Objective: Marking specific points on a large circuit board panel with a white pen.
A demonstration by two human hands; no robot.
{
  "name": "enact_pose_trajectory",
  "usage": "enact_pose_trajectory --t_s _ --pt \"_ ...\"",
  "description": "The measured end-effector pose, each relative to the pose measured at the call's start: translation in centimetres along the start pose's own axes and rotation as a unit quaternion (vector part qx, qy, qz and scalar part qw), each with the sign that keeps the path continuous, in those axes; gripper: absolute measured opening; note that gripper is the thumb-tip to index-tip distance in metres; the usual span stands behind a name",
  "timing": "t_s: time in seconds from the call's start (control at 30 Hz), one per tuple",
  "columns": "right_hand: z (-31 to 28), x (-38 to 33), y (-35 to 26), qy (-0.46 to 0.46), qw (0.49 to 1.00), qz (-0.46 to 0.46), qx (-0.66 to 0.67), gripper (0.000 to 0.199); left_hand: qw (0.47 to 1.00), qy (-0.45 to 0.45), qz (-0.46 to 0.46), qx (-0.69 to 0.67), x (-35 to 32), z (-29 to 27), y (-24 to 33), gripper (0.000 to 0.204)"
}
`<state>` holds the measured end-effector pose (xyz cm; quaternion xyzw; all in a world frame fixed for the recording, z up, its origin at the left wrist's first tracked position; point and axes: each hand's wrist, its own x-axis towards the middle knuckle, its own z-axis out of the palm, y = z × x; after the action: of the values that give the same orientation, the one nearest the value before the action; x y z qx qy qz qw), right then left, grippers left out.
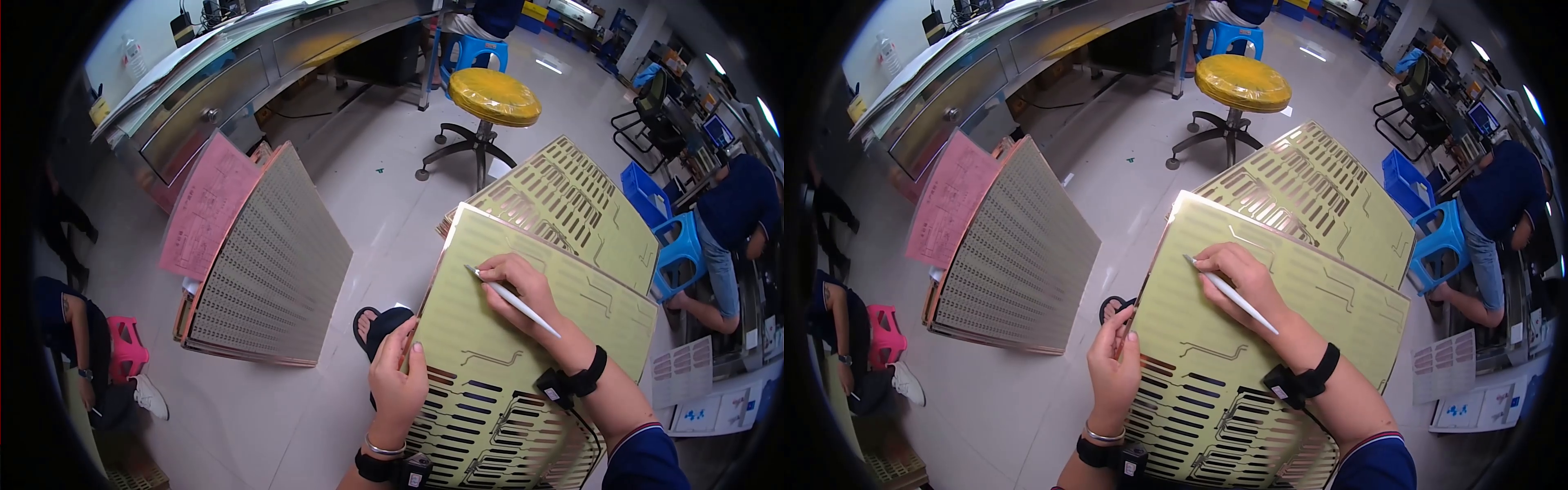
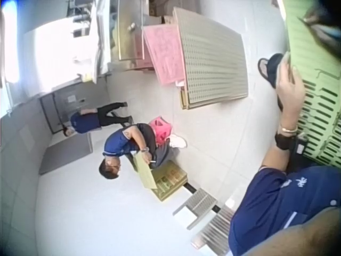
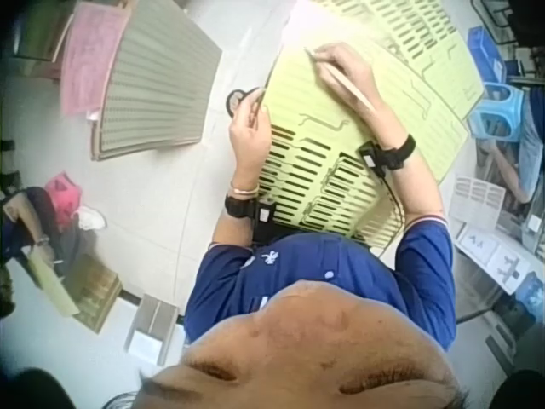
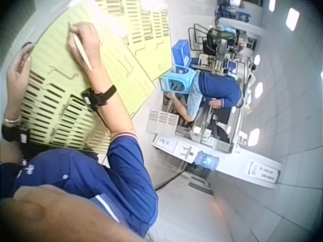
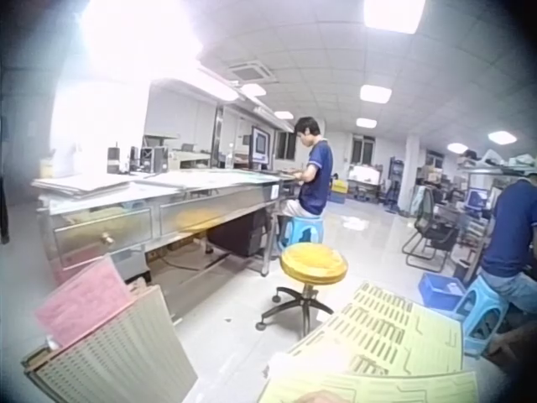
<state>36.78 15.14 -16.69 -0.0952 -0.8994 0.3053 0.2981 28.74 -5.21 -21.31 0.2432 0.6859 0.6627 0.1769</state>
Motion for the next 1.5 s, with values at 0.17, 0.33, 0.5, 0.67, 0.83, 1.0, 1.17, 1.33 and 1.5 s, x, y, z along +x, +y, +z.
enact_pose_trajectory --t_s 0.17,0.33,0.5,0.67,0.83,1.0,1.17,1.33,1.5 --pt "0.2 -0.1 0.3 0.002 1.0 -0.004 -0.003 0.017 1.0 -0.001 -0.002 0.001 0.0 0.1 0.3 0.03" --pt "0.2 -0.1 0.2 0.005 1.0 0.001 0.009 0.017 1.0 0.001 0.0 0.012 0.0 0.0 0.1 0.03" --pt "0.1 -0.2 0.2 0.007 1.0 0.004 0.011 0.017 1.0 0.0 -0.005 0.006 0.0 0.0 0.1 0.03" --pt "0.3 -0.3 0.4 0.007 1.0 0.004 0.005 0.018 1.0 -0.001 0.01 -0.001 0.0 0.0 0.1 0.031" --pt "0.5 -0.2 0.4 0.016 1.0 -0.005 0.003 0.017 1.0 0.0 0.011 0.008 0.1 -0.1 0.0 0.031" --pt "0.3 -0.2 0.5 0.014 1.0 -0.005 -0.007 0.017 1.0 -0.002 0.013 0.003 0.2 0.0 0.1 0.031" --pt "0.3 0.9 0.2 0.028 0.997 0.059 0.043 0.016 1.0 0.0 0.003 -0.005 0.0 -0.1 -0.1 0.031" --pt "0.4 2.5 0.8 0.037 0.999 0.016 0.011 0.016 1.0 -0.002 -0.004 -0.001 -0.1 -0.2 -0.2 0.031" --pt "0.8 2.7 1.0 0.043 0.999 0.017 0.008 0.017 1.0 0.002 -0.011 -0.001 -0.1 -0.3 0.1 0.031"
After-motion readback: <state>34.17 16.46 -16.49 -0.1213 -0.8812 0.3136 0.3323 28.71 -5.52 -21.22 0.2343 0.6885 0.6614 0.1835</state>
